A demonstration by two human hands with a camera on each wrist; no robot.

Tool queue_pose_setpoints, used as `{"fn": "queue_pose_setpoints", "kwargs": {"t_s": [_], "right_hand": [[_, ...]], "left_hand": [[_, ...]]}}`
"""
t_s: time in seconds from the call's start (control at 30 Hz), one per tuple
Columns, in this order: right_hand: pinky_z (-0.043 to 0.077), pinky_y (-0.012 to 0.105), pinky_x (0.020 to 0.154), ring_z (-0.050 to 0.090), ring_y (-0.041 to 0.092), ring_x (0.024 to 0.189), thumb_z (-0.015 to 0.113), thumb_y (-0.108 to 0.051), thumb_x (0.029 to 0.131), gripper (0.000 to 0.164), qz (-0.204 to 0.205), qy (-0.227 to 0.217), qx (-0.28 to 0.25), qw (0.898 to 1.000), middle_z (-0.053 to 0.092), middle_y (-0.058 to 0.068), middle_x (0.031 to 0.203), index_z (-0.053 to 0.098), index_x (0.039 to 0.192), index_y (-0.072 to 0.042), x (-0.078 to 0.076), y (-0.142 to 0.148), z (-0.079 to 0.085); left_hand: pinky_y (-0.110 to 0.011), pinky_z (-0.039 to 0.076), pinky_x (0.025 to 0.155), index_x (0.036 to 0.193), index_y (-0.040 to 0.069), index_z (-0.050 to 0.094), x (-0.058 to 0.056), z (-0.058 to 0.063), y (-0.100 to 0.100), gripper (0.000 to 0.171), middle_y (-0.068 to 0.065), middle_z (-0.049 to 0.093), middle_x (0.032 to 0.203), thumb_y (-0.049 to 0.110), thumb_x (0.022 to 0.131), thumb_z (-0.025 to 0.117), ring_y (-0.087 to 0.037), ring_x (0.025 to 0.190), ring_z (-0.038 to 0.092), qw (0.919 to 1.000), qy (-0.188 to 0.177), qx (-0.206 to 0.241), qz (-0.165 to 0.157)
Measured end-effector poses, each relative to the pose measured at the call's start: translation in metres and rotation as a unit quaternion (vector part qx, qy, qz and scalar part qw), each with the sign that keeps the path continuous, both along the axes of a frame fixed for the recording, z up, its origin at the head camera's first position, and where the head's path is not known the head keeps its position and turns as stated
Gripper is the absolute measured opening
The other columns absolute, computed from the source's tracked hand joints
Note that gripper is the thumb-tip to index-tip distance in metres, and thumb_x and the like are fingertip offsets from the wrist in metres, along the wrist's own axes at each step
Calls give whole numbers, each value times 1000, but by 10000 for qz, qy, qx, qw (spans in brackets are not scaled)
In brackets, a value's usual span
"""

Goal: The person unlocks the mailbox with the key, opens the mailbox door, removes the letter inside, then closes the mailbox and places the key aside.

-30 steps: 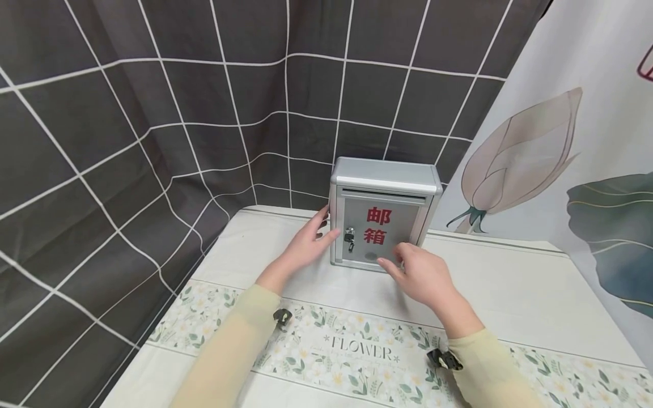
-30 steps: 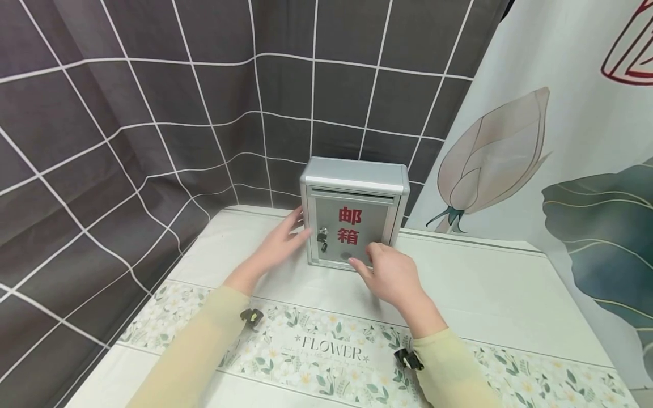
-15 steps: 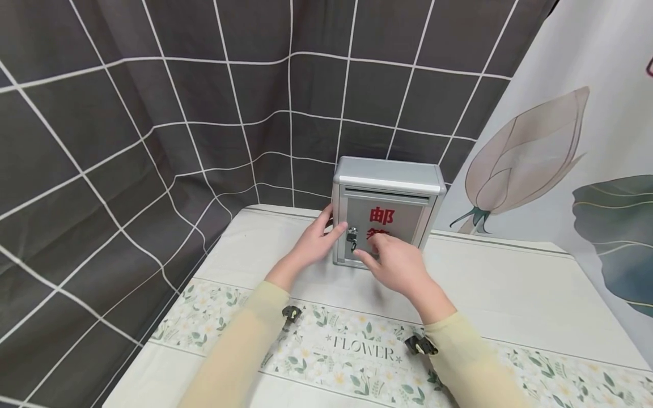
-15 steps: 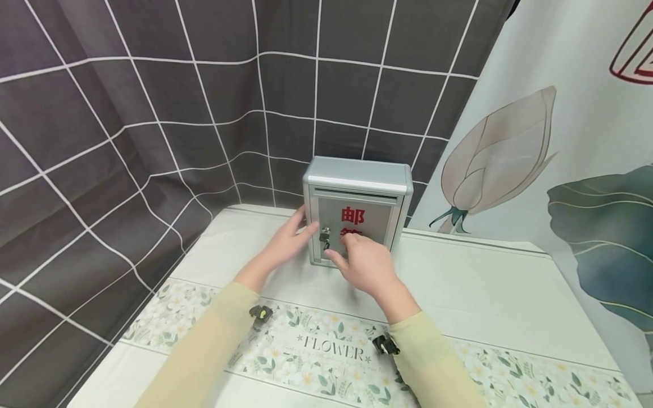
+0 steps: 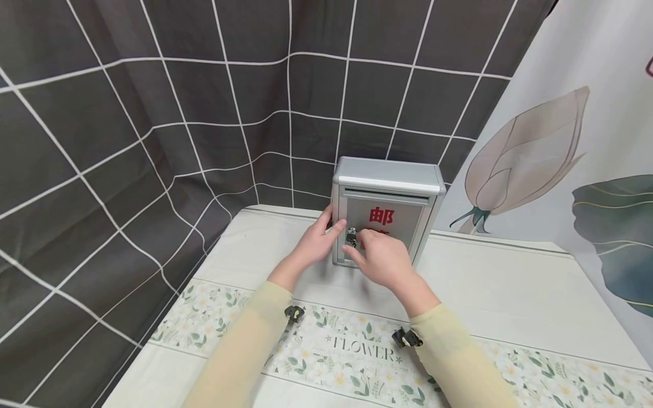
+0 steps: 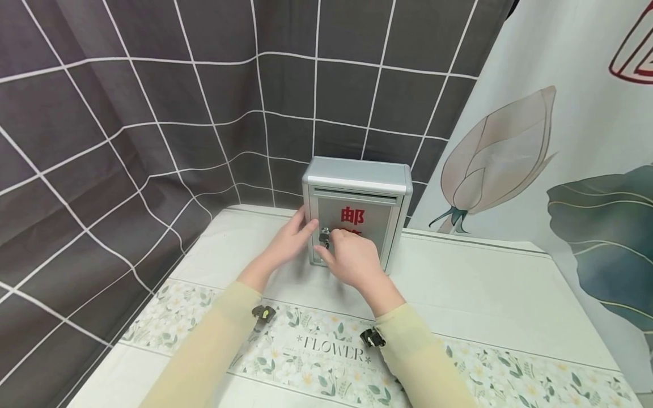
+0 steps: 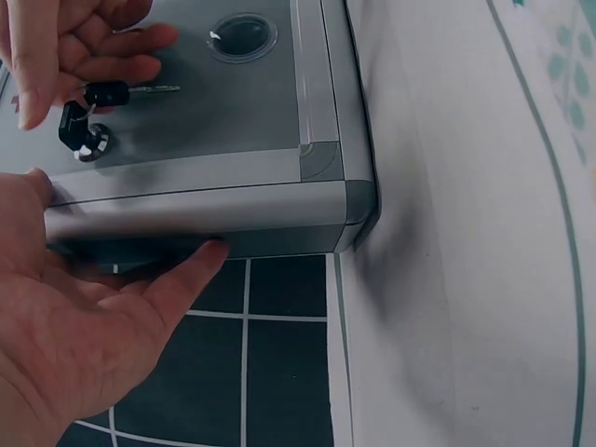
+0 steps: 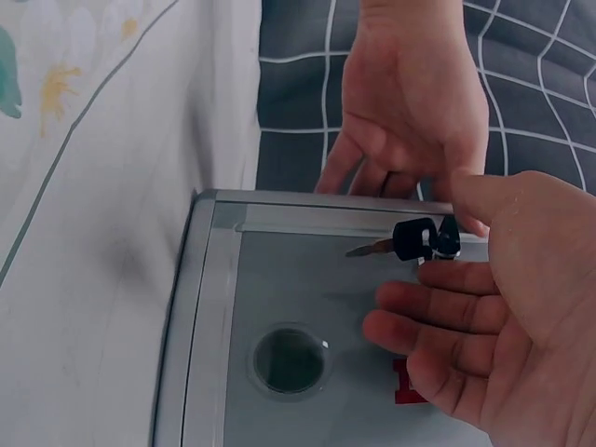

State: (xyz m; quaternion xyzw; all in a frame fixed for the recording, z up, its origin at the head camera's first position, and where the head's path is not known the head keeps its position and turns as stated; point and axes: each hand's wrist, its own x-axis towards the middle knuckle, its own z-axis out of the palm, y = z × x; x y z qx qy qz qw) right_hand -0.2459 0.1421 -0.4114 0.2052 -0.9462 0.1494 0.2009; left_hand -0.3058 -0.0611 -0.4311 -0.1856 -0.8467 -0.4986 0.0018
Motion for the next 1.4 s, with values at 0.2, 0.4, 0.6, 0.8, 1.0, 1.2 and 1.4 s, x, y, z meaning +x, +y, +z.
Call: {"fn": "queue_pose_setpoints", "kwargs": {"t_s": [0.2,0.4,0.6,0.8,1.0,1.2,1.4], "right_hand": [[56,49,55,63,23,62,76,-49,106,41,-108,100,47,9999,65,0,75,71,96,-9,-1,-3,1],[56,49,55,63,23,60,77,-46,105,39,-72,193,9,9998,64,-1,73,70,94,-9,-2,-3,0],[58,50,57,67,25,64,77,-46,105,38,-79,154,-39,9998,70,2,78,74,98,-8,-2,-2,-1],[59,49,58,68,26,65,76,-48,106,40,-155,28,43,9999,71,3,79,75,100,-8,-1,-4,0],[56,48,53,63,24,60,76,-47,106,41,-228,134,97,9996,66,1,73,72,93,-9,-1,-5,1],[52,45,50,60,22,56,76,-45,107,40,-232,278,122,9993,63,0,69,69,89,-10,0,-6,-1],[52,44,50,58,21,56,77,-45,107,40,-248,238,150,9993,61,-1,69,69,89,-10,1,-5,0]], "left_hand": [[-58,41,129,181,22,18,1,1,1,76,-16,43,175,57,118,44,-37,158,48,10000,55,-55,3],[-56,41,129,181,22,20,4,4,1,73,-16,44,174,54,119,44,-36,157,49,9999,118,-22,16],[-56,41,129,181,23,18,6,4,2,74,-15,42,176,56,119,43,-36,157,48,9999,111,-30,51],[-56,42,128,181,22,18,8,5,3,75,-15,43,175,55,119,43,-37,156,49,9998,138,-117,110],[-55,43,128,181,22,19,10,4,4,74,-15,45,174,55,119,44,-36,155,51,9996,184,-167,140],[-56,43,127,180,19,21,14,7,5,74,-17,46,173,52,119,45,-37,155,51,9996,182,-148,178],[-56,43,127,180,16,21,18,8,8,75,-19,48,171,53,119,45,-38,154,52,9992,203,-193,283]]}}
